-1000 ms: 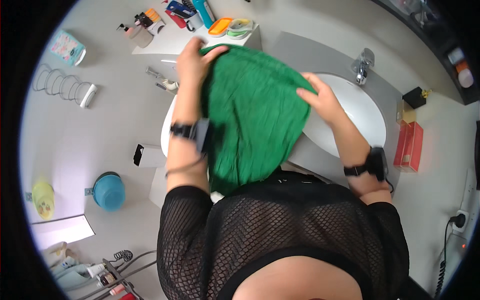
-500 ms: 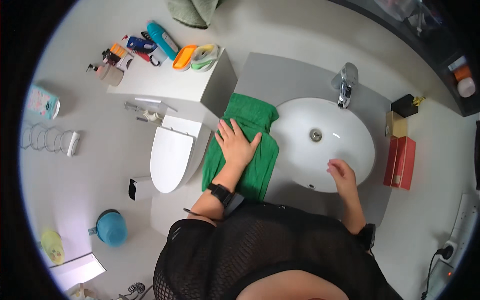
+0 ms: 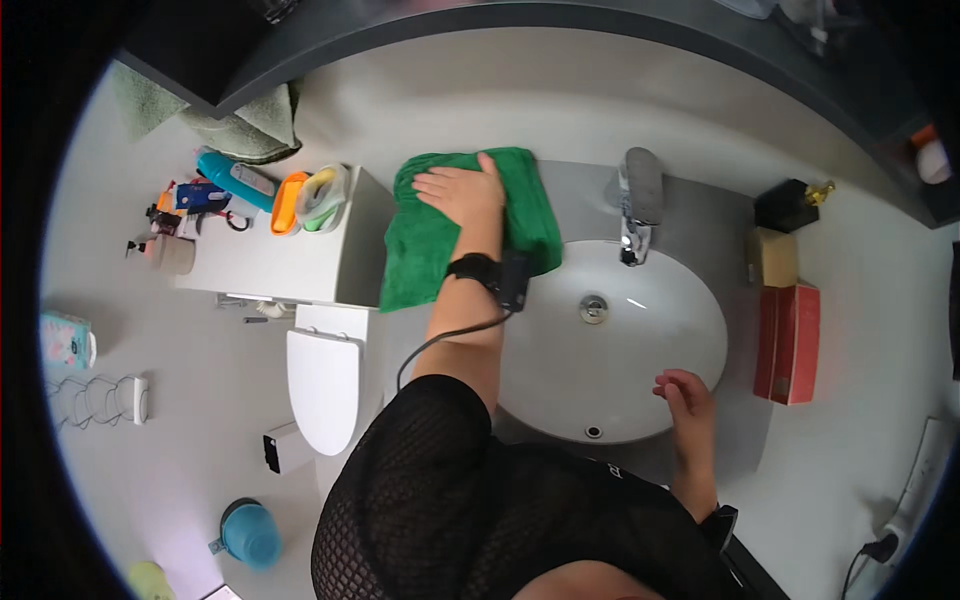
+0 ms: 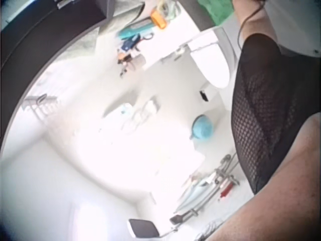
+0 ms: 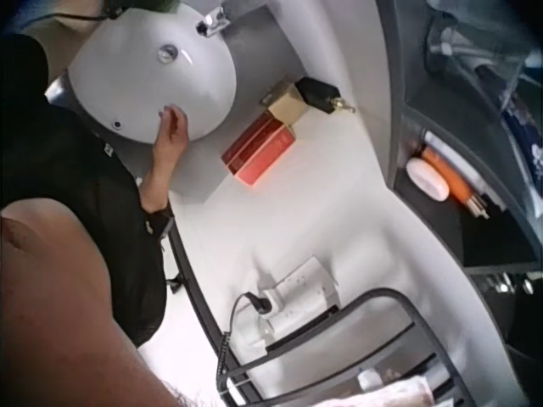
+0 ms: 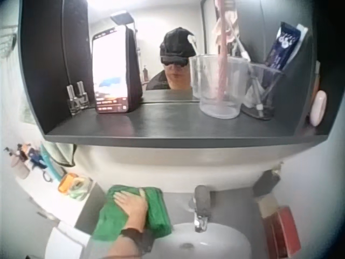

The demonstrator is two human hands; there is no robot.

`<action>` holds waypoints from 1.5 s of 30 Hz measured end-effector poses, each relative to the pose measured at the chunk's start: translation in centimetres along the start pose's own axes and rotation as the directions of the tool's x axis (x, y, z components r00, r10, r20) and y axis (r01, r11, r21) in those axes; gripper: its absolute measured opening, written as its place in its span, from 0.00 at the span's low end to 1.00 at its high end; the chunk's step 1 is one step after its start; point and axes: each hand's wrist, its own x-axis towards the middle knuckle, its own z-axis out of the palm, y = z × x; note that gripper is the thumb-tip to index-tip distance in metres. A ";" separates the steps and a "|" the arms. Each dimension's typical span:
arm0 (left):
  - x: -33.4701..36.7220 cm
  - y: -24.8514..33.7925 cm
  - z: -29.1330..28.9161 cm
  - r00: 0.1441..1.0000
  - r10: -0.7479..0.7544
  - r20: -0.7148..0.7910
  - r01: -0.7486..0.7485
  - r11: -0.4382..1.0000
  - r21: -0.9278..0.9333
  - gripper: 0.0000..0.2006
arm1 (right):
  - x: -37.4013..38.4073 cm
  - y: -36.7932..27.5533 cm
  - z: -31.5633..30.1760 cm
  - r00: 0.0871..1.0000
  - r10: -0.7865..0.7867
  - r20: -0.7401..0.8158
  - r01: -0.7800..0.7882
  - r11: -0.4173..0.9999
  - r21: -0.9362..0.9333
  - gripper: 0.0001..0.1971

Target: Cleaning a bathroom sink and surrounding toiletries with a cloth and water.

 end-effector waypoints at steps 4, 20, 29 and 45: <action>-5.7 3.1 0.0 0.933 0.345 0.104 -0.354 0.932 0.081 0.35 | 2.0 -0.4 0.9 0.999 -0.018 0.034 0.020 0.998 -0.060 0.08; -1.8 -4.5 -3.5 0.606 0.771 0.194 -0.772 0.629 -0.090 0.36 | -1.2 -3.1 0.6 0.998 -0.056 -0.027 0.051 0.988 -0.148 0.09; -5.8 -20.0 -5.8 0.680 0.716 0.157 -0.731 0.677 0.083 0.37 | -2.6 -1.7 0.6 0.994 -0.083 0.072 0.087 0.994 -0.062 0.09; -29.0 -18.7 -10.1 -0.659 0.748 0.076 -0.682 -0.552 -0.481 0.25 | -3.8 0.3 -5.8 0.974 -0.212 -0.080 0.192 0.960 -0.205 0.08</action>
